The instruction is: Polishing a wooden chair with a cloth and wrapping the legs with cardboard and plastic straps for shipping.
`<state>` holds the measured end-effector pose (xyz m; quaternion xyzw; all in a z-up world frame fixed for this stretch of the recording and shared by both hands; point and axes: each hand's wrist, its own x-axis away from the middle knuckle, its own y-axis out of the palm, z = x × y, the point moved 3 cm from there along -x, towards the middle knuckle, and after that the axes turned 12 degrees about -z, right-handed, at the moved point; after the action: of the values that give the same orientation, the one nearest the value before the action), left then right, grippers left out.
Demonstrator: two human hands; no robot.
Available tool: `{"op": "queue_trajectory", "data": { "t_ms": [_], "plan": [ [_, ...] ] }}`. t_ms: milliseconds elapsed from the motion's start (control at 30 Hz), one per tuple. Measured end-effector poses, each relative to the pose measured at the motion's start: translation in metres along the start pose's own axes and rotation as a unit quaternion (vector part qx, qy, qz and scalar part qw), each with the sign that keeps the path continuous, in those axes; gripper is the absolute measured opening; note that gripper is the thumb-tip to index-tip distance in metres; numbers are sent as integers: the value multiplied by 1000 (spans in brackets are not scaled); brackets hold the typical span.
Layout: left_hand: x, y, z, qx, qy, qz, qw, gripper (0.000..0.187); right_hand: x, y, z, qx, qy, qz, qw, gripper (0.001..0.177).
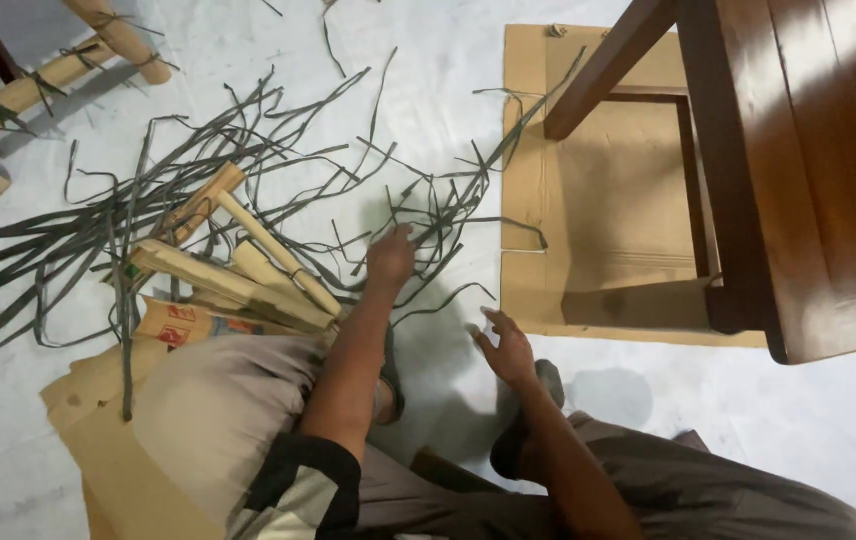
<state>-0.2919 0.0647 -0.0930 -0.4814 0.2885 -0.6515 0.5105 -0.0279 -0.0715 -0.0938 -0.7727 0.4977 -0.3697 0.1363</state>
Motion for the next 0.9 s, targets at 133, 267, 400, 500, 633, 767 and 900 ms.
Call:
{"op": "queue_trajectory", "data": {
  "t_ms": [133, 267, 400, 500, 633, 767, 900],
  "plan": [
    [-1, 0, -2, 103, -60, -26, 993, 28, 2, -1, -4, -1, -16, 13, 1000, 55],
    [7, 0, -6, -20, -68, -90, 993, 33, 0, 7, 14, 20, -8, 5, 1000, 54],
    [32, 1, -13, -60, -72, -70, 993, 26, -3, 11, 24, 32, 18, -18, 999, 54],
    [29, 0, -20, 13, -89, -52, 995, 29, 0, 10, 21, 25, 13, -23, 999, 51],
    [35, -38, -14, 252, -61, 42, 965, 24, 0, 12, 15, 34, -2, -10, 999, 48],
    [43, -62, -16, 256, 13, 84, 963, 15, -4, 16, 10, 36, -35, 9, 999, 46],
    [47, -33, -48, 172, -22, -23, 985, 23, -5, 17, 7, 34, -17, -16, 999, 47]
  ]
}}
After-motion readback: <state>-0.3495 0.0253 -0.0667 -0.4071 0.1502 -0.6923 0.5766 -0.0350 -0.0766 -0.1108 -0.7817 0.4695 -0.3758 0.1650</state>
